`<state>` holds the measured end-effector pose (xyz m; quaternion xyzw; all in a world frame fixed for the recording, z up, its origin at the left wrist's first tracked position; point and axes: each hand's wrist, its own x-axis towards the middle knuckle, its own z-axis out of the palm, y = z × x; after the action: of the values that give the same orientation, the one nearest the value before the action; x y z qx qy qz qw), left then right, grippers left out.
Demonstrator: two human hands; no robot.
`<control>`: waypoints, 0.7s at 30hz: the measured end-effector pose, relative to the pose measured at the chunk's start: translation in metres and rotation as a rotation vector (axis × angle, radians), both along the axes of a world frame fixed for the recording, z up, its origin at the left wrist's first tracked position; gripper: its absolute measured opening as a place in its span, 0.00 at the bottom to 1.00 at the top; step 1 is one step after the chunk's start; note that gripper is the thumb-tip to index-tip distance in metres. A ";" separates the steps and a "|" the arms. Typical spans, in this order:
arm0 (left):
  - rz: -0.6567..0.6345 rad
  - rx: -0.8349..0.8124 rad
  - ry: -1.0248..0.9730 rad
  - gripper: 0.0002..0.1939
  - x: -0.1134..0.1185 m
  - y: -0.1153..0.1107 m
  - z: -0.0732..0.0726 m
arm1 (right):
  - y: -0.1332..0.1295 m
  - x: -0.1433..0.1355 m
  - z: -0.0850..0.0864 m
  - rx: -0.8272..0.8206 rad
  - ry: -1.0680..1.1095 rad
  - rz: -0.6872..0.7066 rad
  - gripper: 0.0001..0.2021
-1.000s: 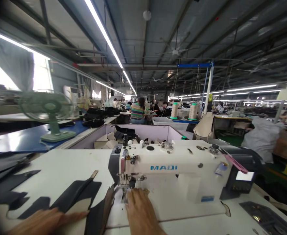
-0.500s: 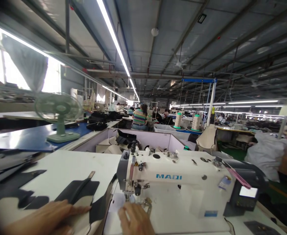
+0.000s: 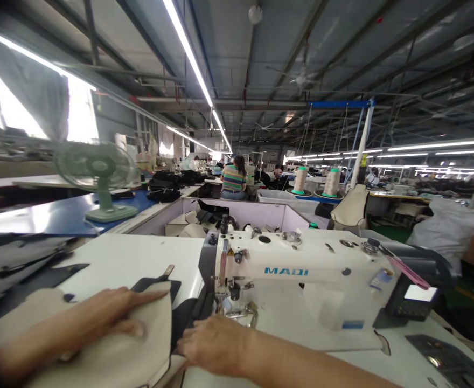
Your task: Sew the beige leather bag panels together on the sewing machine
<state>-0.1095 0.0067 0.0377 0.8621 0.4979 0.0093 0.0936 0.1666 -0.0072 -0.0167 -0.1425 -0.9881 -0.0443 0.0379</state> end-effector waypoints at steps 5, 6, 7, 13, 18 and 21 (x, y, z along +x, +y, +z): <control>-0.162 -0.042 0.028 0.34 0.046 0.000 0.013 | -0.024 0.034 -0.055 -0.125 0.238 -0.014 0.14; -0.201 -0.019 0.050 0.32 0.055 -0.001 0.011 | -0.026 0.036 -0.065 -0.113 0.274 -0.015 0.14; -0.232 0.016 0.078 0.30 0.062 -0.002 0.006 | -0.028 0.037 -0.074 -0.089 0.317 -0.020 0.15; -0.333 0.138 0.237 0.24 0.076 -0.016 -0.030 | -0.030 0.033 -0.095 0.027 0.427 -0.076 0.15; -0.313 0.021 0.248 0.28 0.073 -0.023 -0.031 | -0.025 0.034 -0.095 0.072 0.395 -0.054 0.11; -0.236 -0.010 0.262 0.29 0.072 -0.015 -0.035 | -0.022 0.031 -0.096 0.055 0.389 -0.014 0.07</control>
<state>-0.0379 -0.0081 0.0031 0.9080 0.4012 -0.1164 0.0327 0.1976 -0.0293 -0.1126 -0.1541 -0.9595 -0.0433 0.2318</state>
